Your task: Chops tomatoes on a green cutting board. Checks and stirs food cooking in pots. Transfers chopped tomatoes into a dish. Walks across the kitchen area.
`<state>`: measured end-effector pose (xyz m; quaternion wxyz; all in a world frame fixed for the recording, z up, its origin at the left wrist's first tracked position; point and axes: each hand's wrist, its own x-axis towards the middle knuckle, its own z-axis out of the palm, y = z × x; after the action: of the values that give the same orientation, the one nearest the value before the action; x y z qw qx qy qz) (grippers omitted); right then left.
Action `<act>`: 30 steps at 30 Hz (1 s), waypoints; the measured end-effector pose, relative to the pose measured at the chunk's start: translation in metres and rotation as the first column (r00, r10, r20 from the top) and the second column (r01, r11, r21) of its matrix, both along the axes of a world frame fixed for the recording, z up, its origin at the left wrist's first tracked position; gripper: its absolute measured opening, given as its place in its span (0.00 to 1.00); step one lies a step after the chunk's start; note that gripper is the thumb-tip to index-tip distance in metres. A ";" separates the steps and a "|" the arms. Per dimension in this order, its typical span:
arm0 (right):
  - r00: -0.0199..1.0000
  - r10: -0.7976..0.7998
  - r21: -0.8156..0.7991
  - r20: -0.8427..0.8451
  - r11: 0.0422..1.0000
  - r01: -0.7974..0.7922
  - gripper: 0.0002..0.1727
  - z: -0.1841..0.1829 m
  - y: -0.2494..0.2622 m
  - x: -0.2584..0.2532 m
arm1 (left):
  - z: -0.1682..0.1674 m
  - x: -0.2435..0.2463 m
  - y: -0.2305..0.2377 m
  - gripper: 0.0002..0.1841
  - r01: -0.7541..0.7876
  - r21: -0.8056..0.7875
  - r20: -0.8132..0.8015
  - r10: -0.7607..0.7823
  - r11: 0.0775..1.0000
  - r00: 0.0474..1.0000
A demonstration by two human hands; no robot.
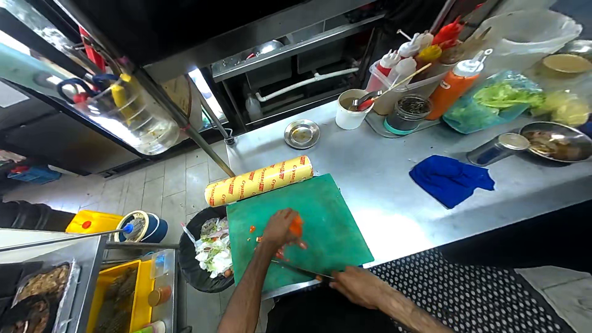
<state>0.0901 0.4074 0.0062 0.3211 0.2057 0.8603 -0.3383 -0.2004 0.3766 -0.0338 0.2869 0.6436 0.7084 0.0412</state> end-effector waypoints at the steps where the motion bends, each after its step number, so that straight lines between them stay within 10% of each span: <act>1: 0.999 -0.030 -0.009 0.017 0.999 0.030 0.28 0.003 0.007 0.014 | -0.002 -0.001 0.001 0.38 -0.025 0.007 -0.006 0.025 1.000 1.000; 8: 0.928 -0.370 0.133 0.043 0.923 0.362 0.31 0.006 0.052 0.087 | -0.018 0.033 -0.014 0.39 -0.339 0.122 0.000 0.342 0.933 0.940; 14: 0.819 -0.573 0.181 -0.033 0.803 0.569 0.28 0.000 0.029 0.032 | -0.019 0.066 -0.023 0.43 -0.444 0.183 -0.027 0.456 0.877 0.890; 17: 0.834 -0.551 0.191 -0.024 0.817 0.544 0.28 0.007 0.018 -0.010 | -0.016 0.060 -0.028 0.44 -0.417 0.251 -0.015 0.435 0.874 0.901; 22: 0.875 -0.484 0.255 0.020 0.849 0.463 0.26 0.012 0.009 -0.060 | -0.026 0.038 -0.035 0.19 -0.158 0.392 0.124 0.118 0.906 0.985; 30: 0.919 -0.376 0.312 0.120 0.893 0.325 0.18 0.025 0.016 -0.079 | -0.036 0.023 -0.029 0.22 -0.116 0.390 0.136 0.067 0.913 0.988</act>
<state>0.0106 0.4232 0.0307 0.2966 0.4312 0.8167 -0.2433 -0.1769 0.3474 -0.0703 0.1899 0.6508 0.6962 0.2359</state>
